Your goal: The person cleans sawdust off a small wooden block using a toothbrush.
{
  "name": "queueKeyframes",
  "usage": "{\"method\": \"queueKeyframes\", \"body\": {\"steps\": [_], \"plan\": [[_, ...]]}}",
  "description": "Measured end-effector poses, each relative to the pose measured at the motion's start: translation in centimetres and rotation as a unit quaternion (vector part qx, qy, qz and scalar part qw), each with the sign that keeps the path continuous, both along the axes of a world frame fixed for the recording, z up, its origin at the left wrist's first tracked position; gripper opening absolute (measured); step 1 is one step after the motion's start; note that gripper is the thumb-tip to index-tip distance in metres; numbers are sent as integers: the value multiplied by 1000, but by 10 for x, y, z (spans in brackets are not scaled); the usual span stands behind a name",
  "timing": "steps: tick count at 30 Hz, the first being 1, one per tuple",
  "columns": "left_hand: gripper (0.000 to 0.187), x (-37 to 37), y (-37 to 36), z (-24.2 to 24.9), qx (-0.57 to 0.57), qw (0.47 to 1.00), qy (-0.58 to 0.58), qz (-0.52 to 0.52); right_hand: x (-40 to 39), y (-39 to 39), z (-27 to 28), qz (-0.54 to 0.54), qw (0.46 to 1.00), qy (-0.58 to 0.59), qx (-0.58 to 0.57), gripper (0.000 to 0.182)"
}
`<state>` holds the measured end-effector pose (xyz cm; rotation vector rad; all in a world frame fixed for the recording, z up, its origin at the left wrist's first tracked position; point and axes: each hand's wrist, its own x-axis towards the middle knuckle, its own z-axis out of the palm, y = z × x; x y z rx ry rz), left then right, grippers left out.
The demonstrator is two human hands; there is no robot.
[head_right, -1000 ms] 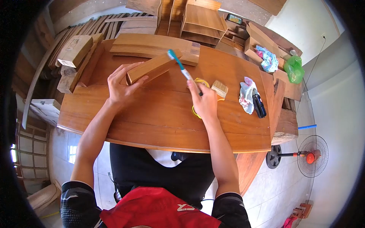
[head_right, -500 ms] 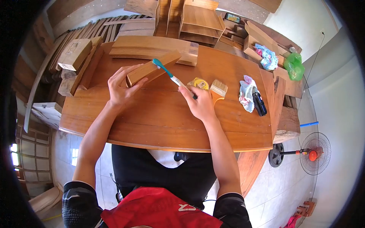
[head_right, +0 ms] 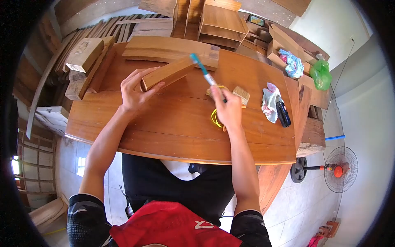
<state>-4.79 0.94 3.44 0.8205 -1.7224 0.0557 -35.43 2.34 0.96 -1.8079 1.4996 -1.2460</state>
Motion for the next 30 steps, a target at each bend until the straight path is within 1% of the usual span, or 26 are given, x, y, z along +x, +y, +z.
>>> {"method": "queueKeyframes", "body": {"steps": [1,3,5,8,11,12,14,15,16,19,20,23,24,27,28,30], "plan": [[48,-1,1,2,-6,1000,-5,0,3,4,0,31,999,-3,-18,40],[48,-2,0,3,-13,1000,-9,-2,5,11,7,115,993,12,16,41],[48,0,-1,1,-14,1000,-8,-3,10,11,11,95,995,11,5,36],[48,1,0,1,22,1000,-2,15,-1,0,3,-45,998,24,26,40],[49,0,0,2,2,1000,-10,8,-3,1,10,-89,995,34,22,47],[49,-1,0,2,-8,1000,-11,2,-2,0,7,-75,997,22,25,45],[49,-2,-2,2,-29,999,-14,-9,-3,3,6,6,1000,26,17,45],[48,-2,-1,2,-21,1000,-14,-9,-3,5,6,47,998,28,14,44],[48,-2,0,3,-14,1000,-14,-9,0,5,1,90,996,13,-20,43],[48,-1,1,4,-7,1000,-14,-2,0,2,1,42,999,9,0,42],[47,-1,1,5,-8,1000,-15,1,0,2,3,-25,999,10,17,43],[47,-1,0,3,-16,1000,-18,1,-6,-2,7,-76,997,19,1,43],[48,-1,0,3,-18,1000,-18,-1,-7,0,8,-54,998,13,35,42],[48,-1,0,3,-18,1000,-18,-6,-1,9,8,95,995,32,15,41],[48,-1,0,2,-14,1000,-17,-5,1,10,9,119,992,20,23,40],[48,0,-1,2,-14,1000,-14,-4,2,5,3,56,998,10,-2,39]]}}
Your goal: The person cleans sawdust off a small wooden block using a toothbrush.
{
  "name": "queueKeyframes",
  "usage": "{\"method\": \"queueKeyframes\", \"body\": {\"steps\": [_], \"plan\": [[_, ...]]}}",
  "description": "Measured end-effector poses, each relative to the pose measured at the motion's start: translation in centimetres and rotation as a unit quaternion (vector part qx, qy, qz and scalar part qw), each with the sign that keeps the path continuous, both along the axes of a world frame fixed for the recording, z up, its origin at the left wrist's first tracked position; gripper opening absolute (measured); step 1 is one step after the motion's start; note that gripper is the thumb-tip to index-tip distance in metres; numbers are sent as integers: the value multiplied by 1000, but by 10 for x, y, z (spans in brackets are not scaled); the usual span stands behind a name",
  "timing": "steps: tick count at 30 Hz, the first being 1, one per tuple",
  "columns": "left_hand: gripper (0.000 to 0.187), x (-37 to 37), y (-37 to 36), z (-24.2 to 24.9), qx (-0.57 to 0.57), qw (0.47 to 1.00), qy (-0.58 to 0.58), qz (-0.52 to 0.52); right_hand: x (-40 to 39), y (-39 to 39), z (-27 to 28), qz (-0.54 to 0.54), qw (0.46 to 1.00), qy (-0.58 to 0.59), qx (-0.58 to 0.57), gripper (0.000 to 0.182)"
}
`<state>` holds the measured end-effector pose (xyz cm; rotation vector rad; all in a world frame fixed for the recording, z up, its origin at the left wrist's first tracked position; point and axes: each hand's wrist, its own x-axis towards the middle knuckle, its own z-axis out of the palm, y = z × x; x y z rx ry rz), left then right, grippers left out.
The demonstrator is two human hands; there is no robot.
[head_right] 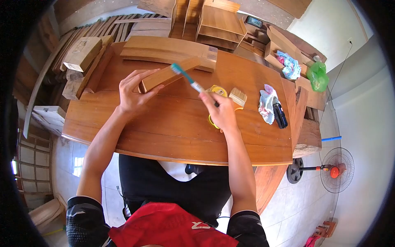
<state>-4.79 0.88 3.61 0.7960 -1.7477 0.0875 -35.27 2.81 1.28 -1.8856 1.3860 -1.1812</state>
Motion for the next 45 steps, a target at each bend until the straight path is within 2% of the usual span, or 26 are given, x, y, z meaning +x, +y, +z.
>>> {"method": "queueKeyframes", "body": {"steps": [2,5,9,10,13,14,17,22,25,27,29,30,34,37,41,42,45], "plan": [[48,0,-1,1,-9,1000,3,2,-4,-5,0,-89,996,-16,14,39],[51,-1,4,3,19,1000,-9,-6,-13,-10,-1,-138,990,9,17,41],[47,-2,2,2,-6,1000,-8,0,-5,5,3,45,999,18,25,43],[47,-1,2,3,-6,1000,-9,2,-3,6,4,90,995,15,33,37],[50,0,1,2,-8,1000,-12,0,-1,3,7,-7,999,33,30,37],[52,1,0,1,-10,1000,-13,-2,-2,-2,0,-68,998,9,4,38],[53,0,5,3,26,1000,-15,0,-12,-8,1,-143,989,45,-17,39],[52,0,4,2,9,1000,-27,-4,-2,5,0,104,995,-5,2,39],[53,2,0,0,-2,1000,-20,-3,-2,3,3,6,1000,26,15,39],[53,2,-1,-1,-10,1000,-15,-3,-3,-4,1,-72,997,2,-11,41],[53,1,-1,-1,-11,1000,-15,-7,-9,-4,7,-131,991,29,19,42],[53,0,1,0,-2,1000,-19,-3,-8,-2,5,-104,994,23,23,40],[48,-2,6,4,22,1000,-19,5,1,8,1,134,991,8,27,35],[51,1,3,0,14,1000,-20,4,5,11,14,117,991,18,62,38],[54,1,-1,1,-22,1000,-17,-5,-3,0,7,-89,993,-2,72,40],[54,0,0,1,-11,1000,-17,-6,-3,-1,9,-99,993,21,65,39],[54,-1,5,3,13,999,-25,-18,2,11,12,80,993,-27,83,38]]}}
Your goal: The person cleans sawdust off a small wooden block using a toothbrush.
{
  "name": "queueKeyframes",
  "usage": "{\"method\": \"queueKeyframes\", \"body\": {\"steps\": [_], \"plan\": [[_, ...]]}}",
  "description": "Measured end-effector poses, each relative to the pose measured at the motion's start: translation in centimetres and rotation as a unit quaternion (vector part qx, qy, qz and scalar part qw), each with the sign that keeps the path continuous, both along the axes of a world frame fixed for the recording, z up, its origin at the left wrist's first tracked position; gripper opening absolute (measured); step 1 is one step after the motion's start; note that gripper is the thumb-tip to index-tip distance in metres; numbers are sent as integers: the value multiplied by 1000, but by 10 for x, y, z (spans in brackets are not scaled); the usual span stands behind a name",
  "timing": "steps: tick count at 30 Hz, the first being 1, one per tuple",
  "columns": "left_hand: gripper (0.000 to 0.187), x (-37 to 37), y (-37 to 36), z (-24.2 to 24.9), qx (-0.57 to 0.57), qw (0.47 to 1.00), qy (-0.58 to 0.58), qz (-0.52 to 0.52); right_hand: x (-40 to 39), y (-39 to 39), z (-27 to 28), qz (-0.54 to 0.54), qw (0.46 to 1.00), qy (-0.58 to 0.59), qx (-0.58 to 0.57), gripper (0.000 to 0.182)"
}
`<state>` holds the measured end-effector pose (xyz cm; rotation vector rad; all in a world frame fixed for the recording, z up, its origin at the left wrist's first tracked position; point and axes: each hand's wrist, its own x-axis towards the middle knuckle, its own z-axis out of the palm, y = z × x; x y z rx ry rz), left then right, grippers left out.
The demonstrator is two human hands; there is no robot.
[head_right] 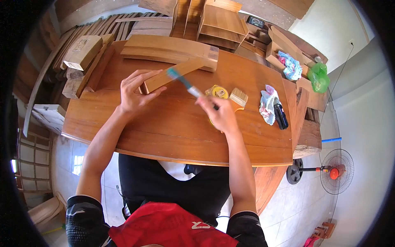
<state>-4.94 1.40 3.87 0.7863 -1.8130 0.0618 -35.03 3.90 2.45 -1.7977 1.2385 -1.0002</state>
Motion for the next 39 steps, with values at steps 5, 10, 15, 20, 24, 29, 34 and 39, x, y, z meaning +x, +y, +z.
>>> {"method": "queueKeyframes", "body": {"steps": [5,10,15,20,24,29,34,39], "plan": [[55,2,-4,0,-39,999,-13,-16,4,-1,-9,77,996,36,-21,38],[54,0,-5,-2,-35,999,3,4,1,-2,-1,-37,998,57,-10,39],[47,-2,1,2,4,1000,-2,10,10,3,-7,78,994,32,-67,36],[48,-4,2,2,-10,1000,-3,18,10,6,4,29,998,21,-50,34],[49,-8,3,0,-13,1000,1,3,14,9,3,126,987,77,-62,27],[55,-5,-3,-2,-41,999,-1,-15,11,7,-3,78,993,28,-81,27],[55,-1,-2,-3,-4,1000,-5,-18,14,6,-6,57,996,-8,-72,26],[54,-2,-3,-6,-33,999,-5,-26,13,2,-5,14,998,-15,-66,27]]}}
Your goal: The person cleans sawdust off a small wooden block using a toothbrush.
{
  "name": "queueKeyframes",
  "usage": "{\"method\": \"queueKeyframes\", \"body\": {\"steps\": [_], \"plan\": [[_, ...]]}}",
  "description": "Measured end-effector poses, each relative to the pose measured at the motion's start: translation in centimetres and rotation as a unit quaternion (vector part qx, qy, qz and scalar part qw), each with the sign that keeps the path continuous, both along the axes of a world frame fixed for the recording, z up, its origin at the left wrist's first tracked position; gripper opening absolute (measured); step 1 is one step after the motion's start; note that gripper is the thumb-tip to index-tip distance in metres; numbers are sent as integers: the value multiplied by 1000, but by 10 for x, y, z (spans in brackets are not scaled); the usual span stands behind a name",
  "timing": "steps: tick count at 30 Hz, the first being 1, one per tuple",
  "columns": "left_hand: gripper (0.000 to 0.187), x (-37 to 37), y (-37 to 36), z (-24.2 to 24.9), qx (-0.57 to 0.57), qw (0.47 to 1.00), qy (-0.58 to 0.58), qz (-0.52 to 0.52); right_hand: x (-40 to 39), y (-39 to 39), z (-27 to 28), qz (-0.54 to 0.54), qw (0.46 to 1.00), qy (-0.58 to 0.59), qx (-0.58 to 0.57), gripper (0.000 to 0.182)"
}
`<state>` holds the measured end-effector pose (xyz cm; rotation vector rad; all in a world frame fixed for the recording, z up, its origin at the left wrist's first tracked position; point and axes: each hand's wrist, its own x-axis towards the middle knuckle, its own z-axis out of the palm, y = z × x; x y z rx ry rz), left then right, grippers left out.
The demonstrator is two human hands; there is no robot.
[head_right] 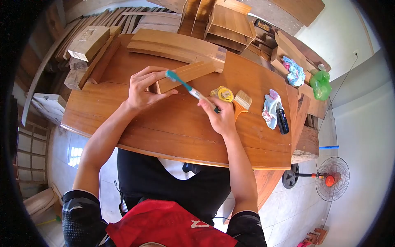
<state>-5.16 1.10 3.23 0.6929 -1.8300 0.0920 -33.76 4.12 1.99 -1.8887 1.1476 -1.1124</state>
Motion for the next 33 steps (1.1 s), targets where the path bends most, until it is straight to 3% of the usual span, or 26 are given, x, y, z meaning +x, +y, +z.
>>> {"method": "queueKeyframes", "body": {"steps": [3,4,8,14,17,21,25,29,33], "plan": [[54,-1,-1,2,-11,1000,-5,-11,2,6,0,112,992,57,7,26],[55,-2,-2,2,-20,1000,-3,-11,3,7,5,99,991,91,9,26],[53,0,4,6,33,999,-3,19,0,6,1,71,997,17,7,28],[53,2,-5,1,-22,1000,-15,-12,2,3,1,59,998,4,-2,33],[54,1,0,-3,36,999,17,13,-2,-1,-1,-10,999,10,33,35],[52,0,0,3,15,1000,7,5,2,1,-1,97,995,12,37,40],[49,-2,5,8,41,999,10,29,-2,-4,-3,-28,997,-12,67,41],[50,1,3,6,28,999,-3,21,3,1,-1,91,993,7,74,42],[49,-1,4,6,36,999,11,37,-3,-8,-7,-49,996,-7,70,43]]}}
